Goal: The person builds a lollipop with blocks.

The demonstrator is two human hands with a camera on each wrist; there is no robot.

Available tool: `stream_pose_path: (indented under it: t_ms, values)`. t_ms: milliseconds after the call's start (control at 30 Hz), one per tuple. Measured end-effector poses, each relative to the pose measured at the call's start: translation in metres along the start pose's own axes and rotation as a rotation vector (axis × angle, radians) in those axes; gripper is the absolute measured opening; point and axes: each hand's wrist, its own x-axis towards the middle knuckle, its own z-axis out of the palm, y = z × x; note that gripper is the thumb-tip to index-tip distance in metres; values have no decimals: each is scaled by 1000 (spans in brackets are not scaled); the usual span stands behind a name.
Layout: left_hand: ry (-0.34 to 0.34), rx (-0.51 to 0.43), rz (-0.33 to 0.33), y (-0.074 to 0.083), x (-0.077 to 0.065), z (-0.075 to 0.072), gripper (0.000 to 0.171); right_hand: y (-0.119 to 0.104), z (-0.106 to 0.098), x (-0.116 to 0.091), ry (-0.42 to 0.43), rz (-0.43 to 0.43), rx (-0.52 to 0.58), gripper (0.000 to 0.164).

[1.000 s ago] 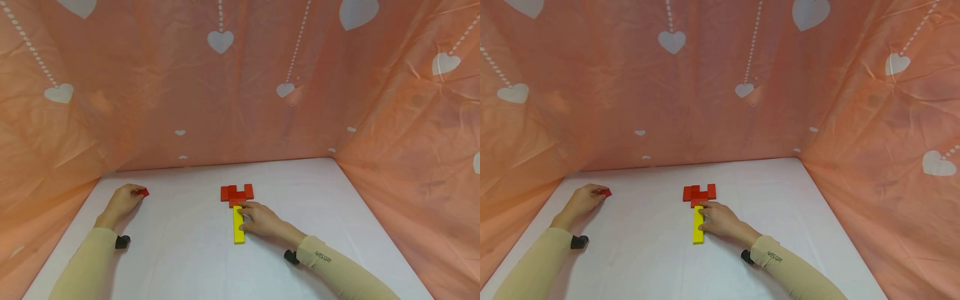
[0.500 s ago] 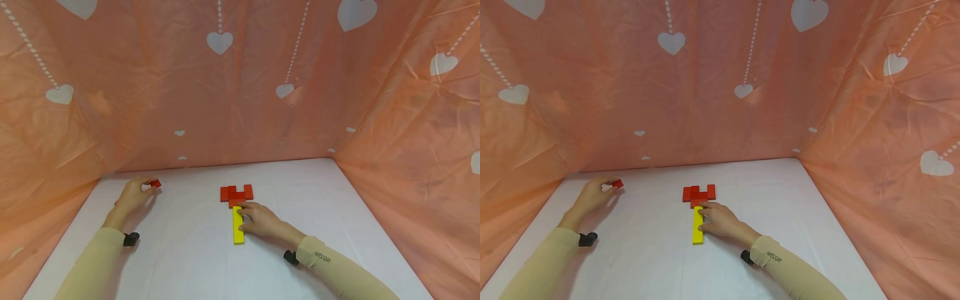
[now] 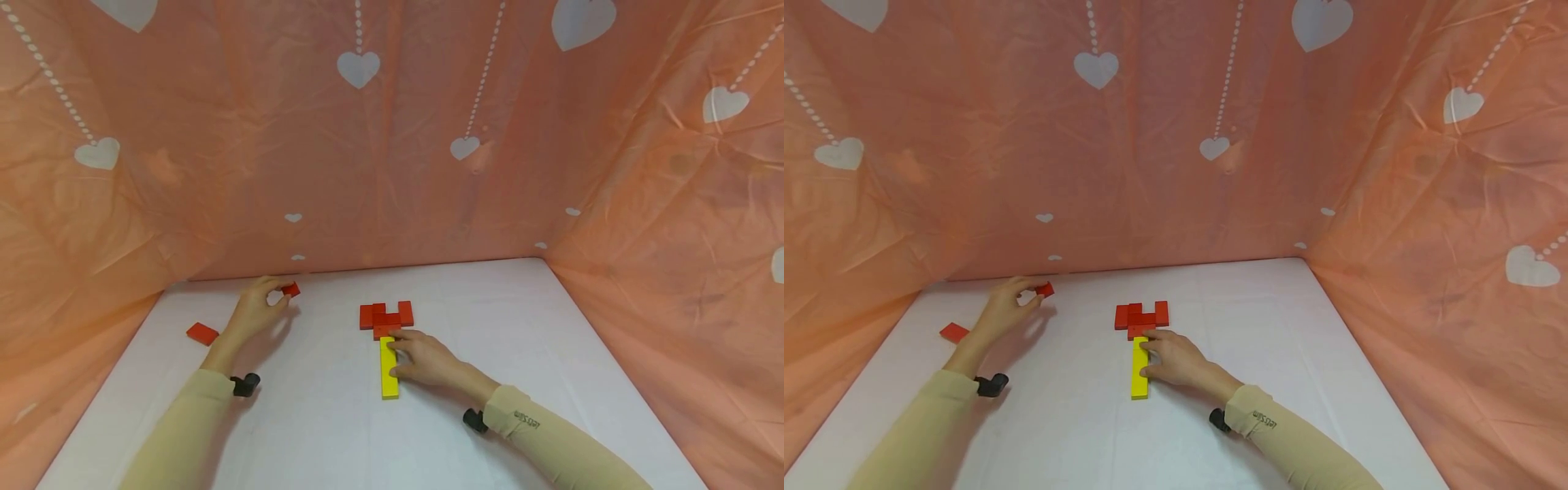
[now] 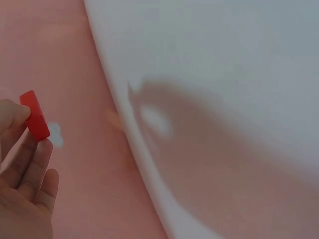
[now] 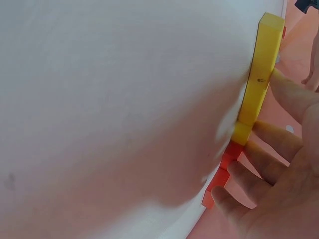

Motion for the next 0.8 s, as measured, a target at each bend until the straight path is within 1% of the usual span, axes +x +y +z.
stream_pose_path:
  t_ms: [133,233,433,567,800]
  values:
    - [11,-27,40,13,8,14,35,1,0,0,3,-3,0,55]
    - [11,-71,48,22,11,22,34,1,0,-1,2,-3,-2,55]
    - [15,-120,59,38,16,38,31,0,-1,-2,-1,3,-3,56]
    - [-1,-146,68,47,19,51,31,0,-1,-2,-1,8,-5,56]
    - [-52,-134,81,60,25,72,30,0,0,-1,-7,19,-6,56]
